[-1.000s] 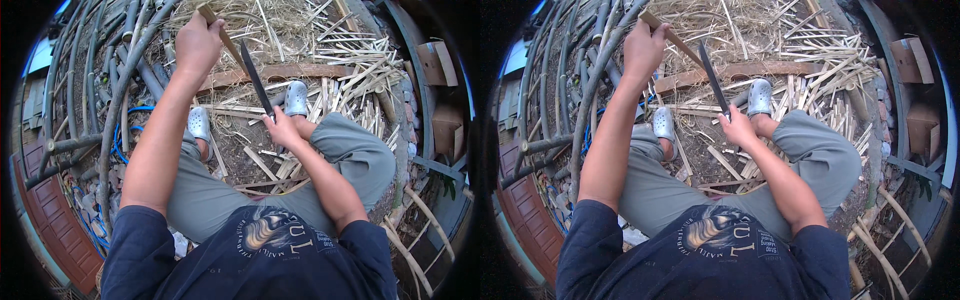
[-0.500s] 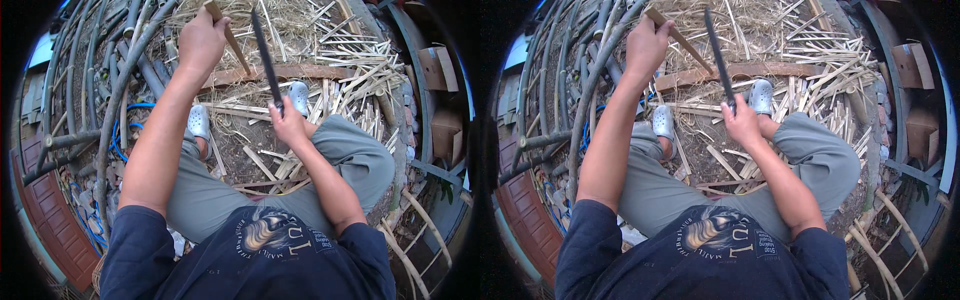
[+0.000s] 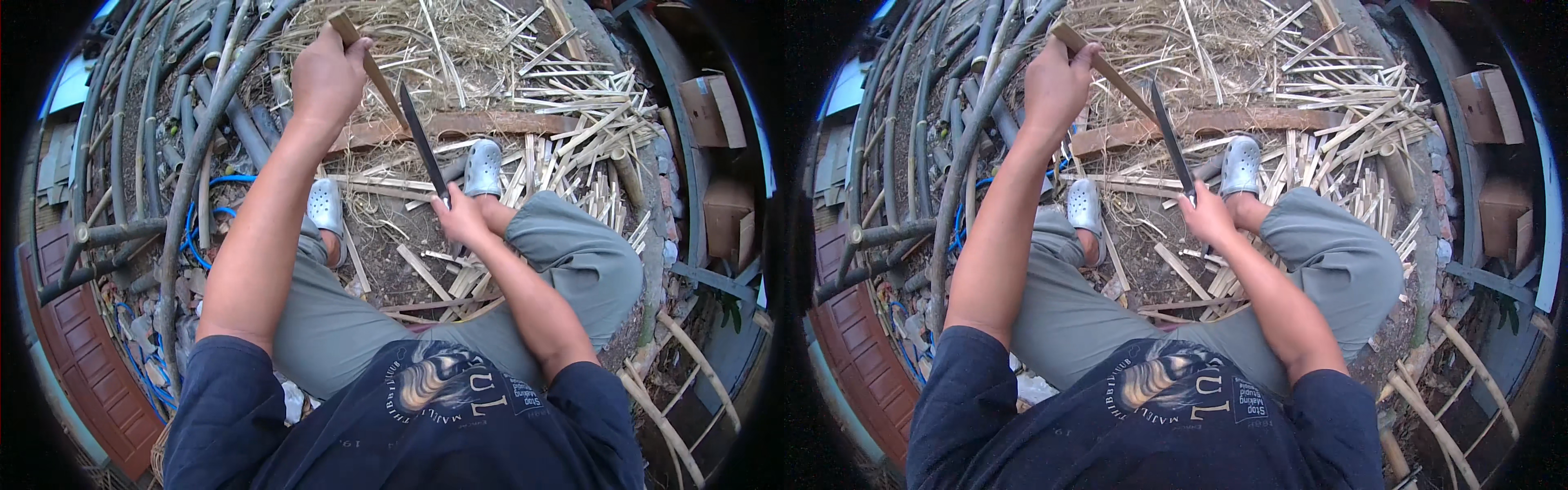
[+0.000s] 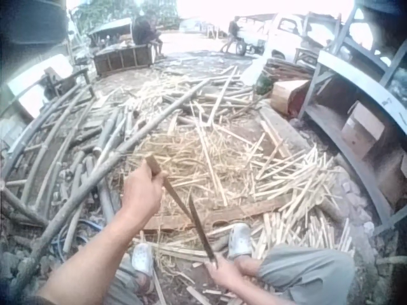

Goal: Shaving and smoothing a piece of bamboo or wood using a large knife.

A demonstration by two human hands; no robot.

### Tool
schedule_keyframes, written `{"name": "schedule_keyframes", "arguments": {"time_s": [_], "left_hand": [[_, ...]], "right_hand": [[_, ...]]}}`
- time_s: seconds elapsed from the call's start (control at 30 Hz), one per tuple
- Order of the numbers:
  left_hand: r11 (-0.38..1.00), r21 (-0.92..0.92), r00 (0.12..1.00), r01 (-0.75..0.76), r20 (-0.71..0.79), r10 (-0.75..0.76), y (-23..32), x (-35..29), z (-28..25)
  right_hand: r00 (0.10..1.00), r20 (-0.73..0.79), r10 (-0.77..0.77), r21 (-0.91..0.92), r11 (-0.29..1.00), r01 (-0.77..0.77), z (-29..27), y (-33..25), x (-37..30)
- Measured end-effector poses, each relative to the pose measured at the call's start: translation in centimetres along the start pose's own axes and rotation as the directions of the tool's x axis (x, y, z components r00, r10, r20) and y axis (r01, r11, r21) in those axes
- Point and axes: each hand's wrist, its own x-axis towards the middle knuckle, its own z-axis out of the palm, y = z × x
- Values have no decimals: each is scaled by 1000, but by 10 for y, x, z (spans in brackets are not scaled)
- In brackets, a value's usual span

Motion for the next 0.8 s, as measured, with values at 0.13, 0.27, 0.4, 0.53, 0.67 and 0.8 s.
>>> {"name": "schedule_keyframes", "arguments": {"time_s": [0.13, 0.27, 0.4, 0.53, 0.67, 0.8], "left_hand": [[1000, 0, 1000, 0, 5, 0, 3, -5, -1], [999, 17, 998, 36, 41, -37, 12, -4, -4], [1000, 3, 1000, 13, 12, -13, 0, -3, 3], [999, 37, 1000, 3, 21, -3, 14, 3, -5], [999, 49, 1000, -15, -4, 15, 6, 4, 5], [998, -9, 997, 57, 62, -56, 1, -14, 2]], "right_hand": [[1000, -15, 17, -20, 1000, -17, -12, -17, -5], [994, -106, -9, -5, 1000, 8, -13, -16, -9], [998, 19, 60, -102, 993, -58, 13, 19, 5], [989, -141, -38, -9, 999, 37, -5, 0, 2], [997, -52, -52, -148, 988, 44, 6, 9, 4], [1000, 23, 12, -95, 995, -10, 15, 13, 6]]}}
